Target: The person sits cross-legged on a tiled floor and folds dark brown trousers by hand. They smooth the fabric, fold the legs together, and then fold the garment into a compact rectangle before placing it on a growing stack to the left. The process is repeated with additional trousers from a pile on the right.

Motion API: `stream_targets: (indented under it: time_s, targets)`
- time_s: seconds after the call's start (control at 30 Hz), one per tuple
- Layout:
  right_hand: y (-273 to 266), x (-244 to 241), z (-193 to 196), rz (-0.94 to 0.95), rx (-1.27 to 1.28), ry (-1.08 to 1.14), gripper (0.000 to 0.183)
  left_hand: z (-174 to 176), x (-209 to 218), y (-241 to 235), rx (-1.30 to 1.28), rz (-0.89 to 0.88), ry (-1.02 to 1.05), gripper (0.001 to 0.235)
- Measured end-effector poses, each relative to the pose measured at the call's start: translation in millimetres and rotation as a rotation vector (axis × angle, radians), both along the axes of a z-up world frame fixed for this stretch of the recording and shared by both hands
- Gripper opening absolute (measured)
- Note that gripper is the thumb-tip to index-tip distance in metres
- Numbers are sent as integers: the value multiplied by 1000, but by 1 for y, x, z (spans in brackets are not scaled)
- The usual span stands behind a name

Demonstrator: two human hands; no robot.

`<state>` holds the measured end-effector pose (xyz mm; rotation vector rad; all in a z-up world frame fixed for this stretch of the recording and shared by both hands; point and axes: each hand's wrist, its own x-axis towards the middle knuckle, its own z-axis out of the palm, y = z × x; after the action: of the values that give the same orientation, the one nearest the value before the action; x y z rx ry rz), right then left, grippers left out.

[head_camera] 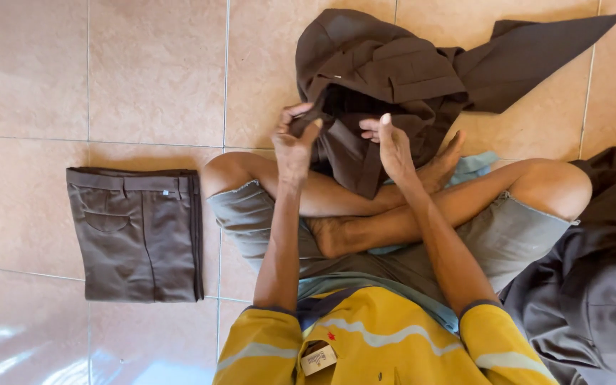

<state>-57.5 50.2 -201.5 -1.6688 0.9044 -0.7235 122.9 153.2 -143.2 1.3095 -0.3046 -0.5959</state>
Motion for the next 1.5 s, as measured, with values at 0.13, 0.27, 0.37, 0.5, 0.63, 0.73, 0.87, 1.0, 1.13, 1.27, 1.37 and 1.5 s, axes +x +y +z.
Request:
stream_targets:
  time_s: [0.13, 0.27, 0.37, 0.5, 0.63, 0.73, 0.87, 1.0, 1.13, 1.27, 1.37, 1.5]
  targets:
    - [-23, -5, 11, -132, 657, -403, 82, 32, -78, 2, 19, -444, -486, 38]
    - [-42, -34, 16, -418, 578, -512, 11, 21, -121, 2, -149, -595, -472, 34]
    - [-44, -48, 37, -350, 613, -622, 14, 36, -76, -27, -19, -315, -801, 24]
    - [-64, -64, 30, -397, 375, -711, 11, -38, -22, -52, 273, -199, -1134, 45]
    - [-74, -70, 16, -405, 428, -727, 16, -88, -31, -38, 402, -475, -1252, 67]
    - [-64, -70, 36, -288, 446, -474, 53, -106, -37, -35, 497, -401, -1201, 69]
    - [-40, -61, 119, 83, 99, -35, 62, -114, -28, -38, 562, -480, -1009, 73]
    - [-31, -55, 81, -62, 123, -117, 21, -51, -32, -40, 534, -456, -947, 99]
    - [-14, -54, 100, -106, -87, 89, 15, 0, -38, -49, 334, -611, -1190, 102]
    - [-15, -60, 99, 178, -140, -149, 13, 34, -46, -53, 5, -909, -926, 72]
    - [-24, -68, 120, 268, -15, -80, 44, 33, -37, -59, -26, -819, -632, 35]
    - [-33, -80, 122, 182, -34, -205, 33, -21, 28, -64, 35, -309, -430, 27]
